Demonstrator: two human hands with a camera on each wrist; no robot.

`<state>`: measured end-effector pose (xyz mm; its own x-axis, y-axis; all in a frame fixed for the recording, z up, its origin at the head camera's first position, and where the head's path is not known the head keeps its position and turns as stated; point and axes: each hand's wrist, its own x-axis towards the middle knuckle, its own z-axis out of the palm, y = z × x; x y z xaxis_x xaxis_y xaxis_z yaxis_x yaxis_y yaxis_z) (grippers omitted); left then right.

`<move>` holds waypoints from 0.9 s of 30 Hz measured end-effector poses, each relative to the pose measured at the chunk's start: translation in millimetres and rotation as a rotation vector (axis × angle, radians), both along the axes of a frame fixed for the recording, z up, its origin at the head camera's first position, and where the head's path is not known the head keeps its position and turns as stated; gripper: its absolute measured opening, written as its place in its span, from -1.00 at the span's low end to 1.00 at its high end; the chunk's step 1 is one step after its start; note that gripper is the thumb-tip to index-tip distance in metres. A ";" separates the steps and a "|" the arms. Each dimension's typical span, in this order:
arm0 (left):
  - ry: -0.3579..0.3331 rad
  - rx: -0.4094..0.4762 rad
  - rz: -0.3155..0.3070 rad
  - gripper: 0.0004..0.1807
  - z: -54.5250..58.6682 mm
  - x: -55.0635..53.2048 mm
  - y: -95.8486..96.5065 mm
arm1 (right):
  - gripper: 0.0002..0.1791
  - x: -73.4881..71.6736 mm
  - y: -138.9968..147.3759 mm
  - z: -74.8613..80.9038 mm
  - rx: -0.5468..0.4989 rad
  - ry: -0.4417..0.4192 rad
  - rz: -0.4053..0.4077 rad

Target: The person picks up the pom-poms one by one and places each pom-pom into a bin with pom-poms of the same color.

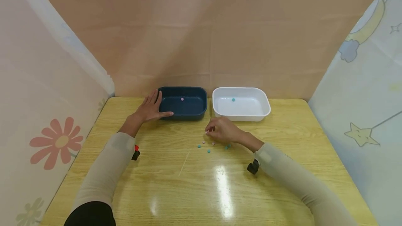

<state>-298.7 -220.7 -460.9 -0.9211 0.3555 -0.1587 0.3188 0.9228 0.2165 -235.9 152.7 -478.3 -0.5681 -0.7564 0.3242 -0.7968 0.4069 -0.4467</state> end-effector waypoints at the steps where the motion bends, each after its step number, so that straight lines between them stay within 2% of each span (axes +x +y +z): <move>1: 0.002 0.002 0.000 0.32 -0.1 0.1 -0.3 | -0.94 -0.9 -0.3 2.2 -0.001 0.006 0.004; 11: 0.010 0.000 0.002 0.32 -0.4 0.9 -0.3 | -0.95 -12.7 -1.0 27.0 0.006 0.023 -0.018; 19: 0.002 0.008 -0.004 0.40 -1.7 -0.7 0.2 | -0.95 -21.3 2.4 39.3 -0.020 0.053 -0.015; 27: 0.010 -0.001 0.000 0.33 -2.5 -1.4 -1.3 | -0.93 -32.6 -2.4 53.6 -0.034 0.084 -0.038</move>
<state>-300.1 -221.9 -463.4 -0.9226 0.3555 -0.1496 0.3210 0.9229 0.2128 -268.5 150.4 -424.7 -0.5657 -0.7229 0.3967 -0.8163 0.4232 -0.3931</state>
